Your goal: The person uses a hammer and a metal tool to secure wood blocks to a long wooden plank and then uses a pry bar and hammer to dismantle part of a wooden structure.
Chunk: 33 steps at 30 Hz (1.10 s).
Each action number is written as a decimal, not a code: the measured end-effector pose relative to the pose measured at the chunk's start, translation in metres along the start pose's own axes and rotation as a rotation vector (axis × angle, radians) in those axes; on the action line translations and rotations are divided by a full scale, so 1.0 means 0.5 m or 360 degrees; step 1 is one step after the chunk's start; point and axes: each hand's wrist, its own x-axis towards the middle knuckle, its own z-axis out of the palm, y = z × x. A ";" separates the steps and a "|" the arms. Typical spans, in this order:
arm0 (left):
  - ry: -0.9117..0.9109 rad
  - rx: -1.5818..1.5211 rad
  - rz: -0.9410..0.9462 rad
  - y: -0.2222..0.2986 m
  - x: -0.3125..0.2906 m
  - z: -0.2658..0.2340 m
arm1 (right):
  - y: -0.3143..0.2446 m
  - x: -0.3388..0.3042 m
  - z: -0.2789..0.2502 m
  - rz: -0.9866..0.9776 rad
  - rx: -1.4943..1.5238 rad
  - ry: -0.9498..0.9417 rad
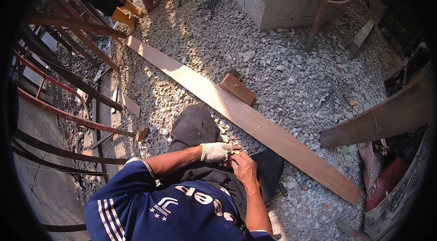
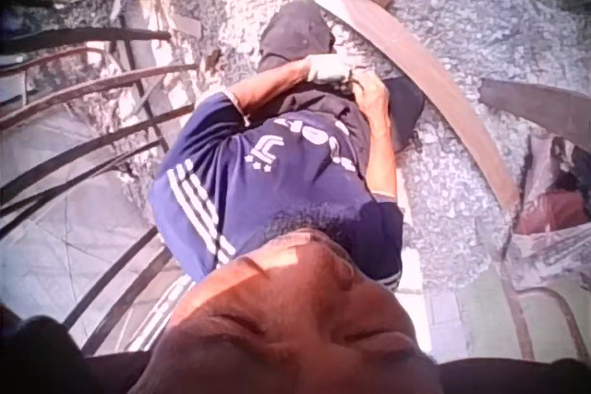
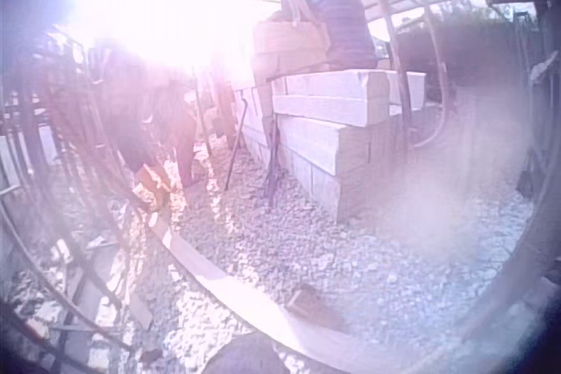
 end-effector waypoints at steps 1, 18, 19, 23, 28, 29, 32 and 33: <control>-0.0039 -0.0041 0.0008 -0.004 0.001 -0.003 | 0.010 -0.001 -0.003 0.0002 0.0131 -0.0011; 0.0432 0.0034 0.0261 0.045 -0.013 0.045 | 0.036 -0.012 -0.037 0.0176 0.0251 0.0284; 0.0483 0.0066 0.0260 0.052 -0.012 0.058 | 0.037 -0.017 -0.042 0.0170 0.0242 0.0268; 0.0554 0.0319 0.0441 0.069 -0.016 0.091 | 0.029 -0.021 -0.051 -0.0028 0.0182 0.0240; 0.0386 0.0262 0.0693 0.199 -0.087 0.130 | -0.135 0.002 -0.181 -0.0226 0.0465 0.0350; 0.0388 0.0142 0.0713 0.239 -0.102 0.137 | -0.196 0.001 -0.231 -0.0417 0.0508 0.0354; 0.0762 0.0642 0.0759 0.327 -0.127 0.101 | -0.335 -0.032 -0.310 -0.1063 0.0767 0.0372; 0.0864 0.0785 0.0681 0.355 -0.137 0.091 | -0.368 -0.042 -0.324 -0.1189 0.0808 0.0392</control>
